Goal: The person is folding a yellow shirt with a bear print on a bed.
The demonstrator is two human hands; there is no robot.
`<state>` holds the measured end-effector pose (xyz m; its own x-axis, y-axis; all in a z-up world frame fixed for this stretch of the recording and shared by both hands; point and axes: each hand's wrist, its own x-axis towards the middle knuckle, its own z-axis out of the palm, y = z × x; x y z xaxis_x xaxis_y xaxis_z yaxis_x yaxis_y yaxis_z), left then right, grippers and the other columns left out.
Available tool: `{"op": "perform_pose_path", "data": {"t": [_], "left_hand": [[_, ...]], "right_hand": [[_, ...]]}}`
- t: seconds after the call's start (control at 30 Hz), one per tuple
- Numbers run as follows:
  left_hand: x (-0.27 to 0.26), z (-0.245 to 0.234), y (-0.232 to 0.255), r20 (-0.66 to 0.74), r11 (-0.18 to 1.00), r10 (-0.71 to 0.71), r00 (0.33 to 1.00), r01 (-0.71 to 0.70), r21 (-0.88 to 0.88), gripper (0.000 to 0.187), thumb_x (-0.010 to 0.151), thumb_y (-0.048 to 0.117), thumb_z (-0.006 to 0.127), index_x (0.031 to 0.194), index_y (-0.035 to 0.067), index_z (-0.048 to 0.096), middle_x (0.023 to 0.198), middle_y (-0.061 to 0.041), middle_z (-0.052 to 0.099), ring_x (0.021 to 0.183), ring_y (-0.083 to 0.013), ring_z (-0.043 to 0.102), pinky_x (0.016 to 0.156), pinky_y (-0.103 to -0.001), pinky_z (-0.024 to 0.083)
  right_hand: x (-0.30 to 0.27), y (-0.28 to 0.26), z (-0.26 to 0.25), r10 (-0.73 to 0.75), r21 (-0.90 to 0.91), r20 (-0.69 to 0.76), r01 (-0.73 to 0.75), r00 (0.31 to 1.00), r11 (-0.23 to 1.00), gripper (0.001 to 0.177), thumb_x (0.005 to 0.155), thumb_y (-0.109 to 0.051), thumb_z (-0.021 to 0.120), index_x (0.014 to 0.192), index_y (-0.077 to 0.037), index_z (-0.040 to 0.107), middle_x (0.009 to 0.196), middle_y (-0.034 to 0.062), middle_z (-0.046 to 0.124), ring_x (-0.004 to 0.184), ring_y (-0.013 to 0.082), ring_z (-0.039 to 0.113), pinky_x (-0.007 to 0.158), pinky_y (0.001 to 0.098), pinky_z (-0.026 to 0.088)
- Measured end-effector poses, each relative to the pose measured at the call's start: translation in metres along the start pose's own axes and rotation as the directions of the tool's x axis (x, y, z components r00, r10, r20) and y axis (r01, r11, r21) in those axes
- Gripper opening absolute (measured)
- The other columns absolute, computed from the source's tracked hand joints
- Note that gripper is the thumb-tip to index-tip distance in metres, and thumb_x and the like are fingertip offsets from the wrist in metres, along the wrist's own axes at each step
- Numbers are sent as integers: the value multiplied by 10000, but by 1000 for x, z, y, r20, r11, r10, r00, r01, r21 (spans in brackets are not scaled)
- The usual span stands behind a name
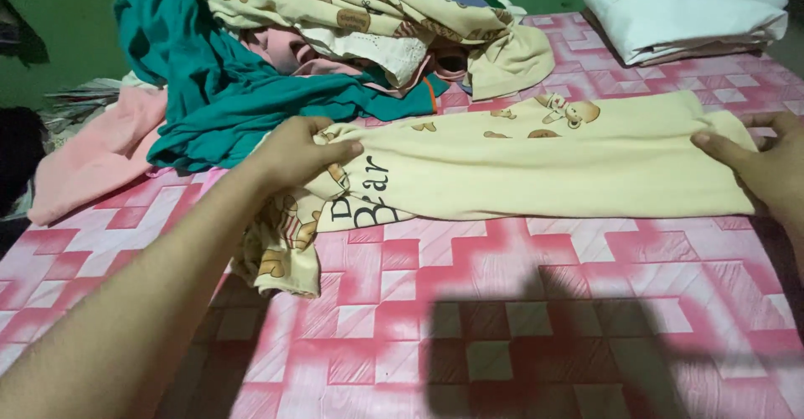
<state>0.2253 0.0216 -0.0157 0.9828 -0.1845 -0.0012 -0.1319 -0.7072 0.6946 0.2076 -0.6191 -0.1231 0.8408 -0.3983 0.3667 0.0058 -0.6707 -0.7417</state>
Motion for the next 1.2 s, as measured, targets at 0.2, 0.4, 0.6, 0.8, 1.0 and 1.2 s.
{"op": "perform_pose_path", "data": {"t": [0.2, 0.4, 0.6, 0.8, 1.0, 1.2], "left_hand": [[8, 16, -25, 48, 956, 145, 988, -128, -263, 444, 834, 356, 798, 1147, 46, 736, 895, 20, 738, 755, -59, 639, 675, -246, 519], [11, 19, -23, 24, 998, -40, 999, 41, -54, 521, 843, 455, 771, 1220, 98, 747, 939, -71, 745, 815, -154, 642, 741, -309, 482], [17, 24, -41, 5, 997, 32, 999, -32, 66, 622, 769, 517, 776, 1202, 72, 738, 1022, -103, 799, 942, -232, 749, 873, -336, 544], [10, 31, -36, -56, 999, 47, 997, -46, 19, 633, 740, 526, 771, 1211, 104, 743, 1025, -115, 809, 941, -256, 762, 857, -357, 561], [9, 35, -37, -117, 973, 71, 991, -42, 228, 646, 744, 568, 772, 1235, 149, 729, 1106, -148, 768, 1024, -331, 730, 910, -428, 548], [6, 40, -26, -153, 958, 105, 983, -58, 281, 865, 697, 691, 769, 1317, 96, 667, 1183, -202, 728, 1095, -384, 695, 969, -458, 519]], "right_hand": [[-6, -3, -2, -47, 290, -24, 52, 999, 956, 340, 1028, -217, 729, 1282, -20, 620, 908, 69, 689, 593, 77, 549, 502, 263, 433], [-19, -9, 3, -98, 167, -108, 115, 989, 979, 281, 1026, -109, 751, 1258, -20, 620, 939, 53, 688, 644, 79, 587, 552, 243, 475], [-42, -52, 4, -134, 111, -86, 143, 987, 983, 202, 1101, -132, 749, 1177, 7, 623, 921, 88, 660, 632, 107, 555, 482, 282, 414], [-45, -62, 2, -217, 56, -170, 230, 961, 972, 200, 1067, -119, 716, 1162, 31, 624, 890, 59, 637, 567, 104, 525, 452, 273, 400], [-49, -126, 19, -326, -423, -69, 268, 943, 866, 154, 1012, -113, 723, 1132, -17, 714, 971, 198, 691, 818, 322, 651, 751, 477, 507], [-113, -268, 100, -552, -187, 159, 574, 819, 797, 344, 920, -126, 601, 1240, -73, 717, 1100, 238, 706, 1054, 425, 655, 974, 528, 492]]}}
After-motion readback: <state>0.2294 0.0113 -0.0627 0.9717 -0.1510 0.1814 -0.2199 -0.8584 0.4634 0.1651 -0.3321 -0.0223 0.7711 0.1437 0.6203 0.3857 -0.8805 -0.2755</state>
